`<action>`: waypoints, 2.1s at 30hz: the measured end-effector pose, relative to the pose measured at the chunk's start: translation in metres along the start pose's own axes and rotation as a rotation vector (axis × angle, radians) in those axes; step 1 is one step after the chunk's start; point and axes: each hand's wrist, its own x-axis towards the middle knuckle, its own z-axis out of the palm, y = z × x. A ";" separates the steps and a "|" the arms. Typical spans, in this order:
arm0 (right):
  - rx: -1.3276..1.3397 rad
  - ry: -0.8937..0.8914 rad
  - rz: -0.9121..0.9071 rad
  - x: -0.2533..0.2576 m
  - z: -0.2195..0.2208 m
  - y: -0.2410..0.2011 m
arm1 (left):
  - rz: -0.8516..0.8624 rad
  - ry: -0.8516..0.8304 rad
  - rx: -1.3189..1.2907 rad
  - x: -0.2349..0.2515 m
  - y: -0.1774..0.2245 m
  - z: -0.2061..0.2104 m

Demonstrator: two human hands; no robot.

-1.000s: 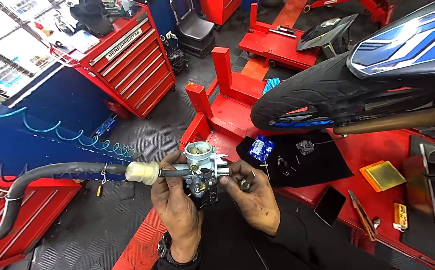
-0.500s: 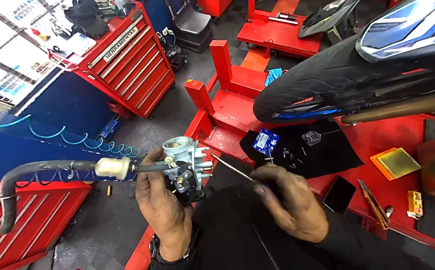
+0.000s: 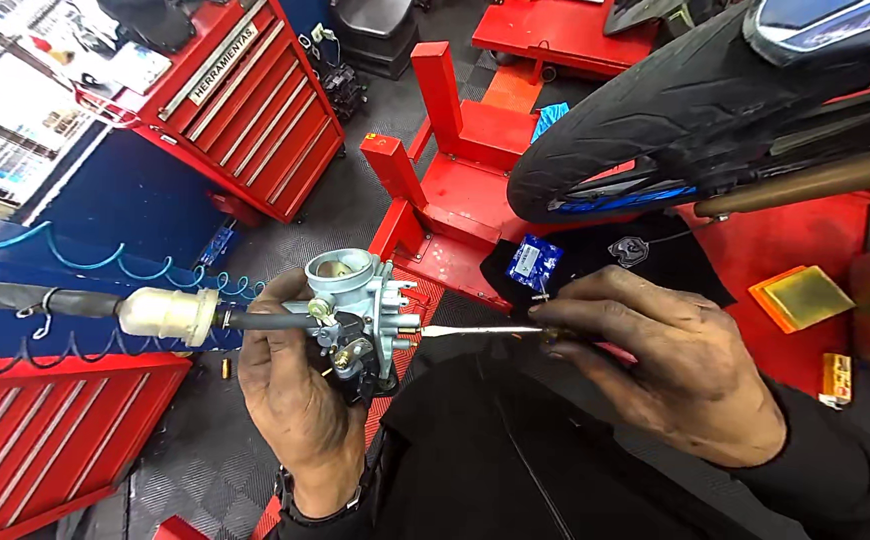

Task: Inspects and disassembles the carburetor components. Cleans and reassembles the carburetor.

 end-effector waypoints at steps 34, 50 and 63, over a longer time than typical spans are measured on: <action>0.059 0.009 0.014 -0.003 -0.002 0.002 | 0.048 -0.059 0.029 0.008 0.001 0.003; 0.077 -0.004 -0.006 -0.001 -0.005 0.005 | 0.034 -0.069 0.019 0.006 0.002 0.005; 0.054 0.011 -0.014 -0.009 -0.007 0.005 | 0.047 -0.066 0.050 0.003 0.003 0.006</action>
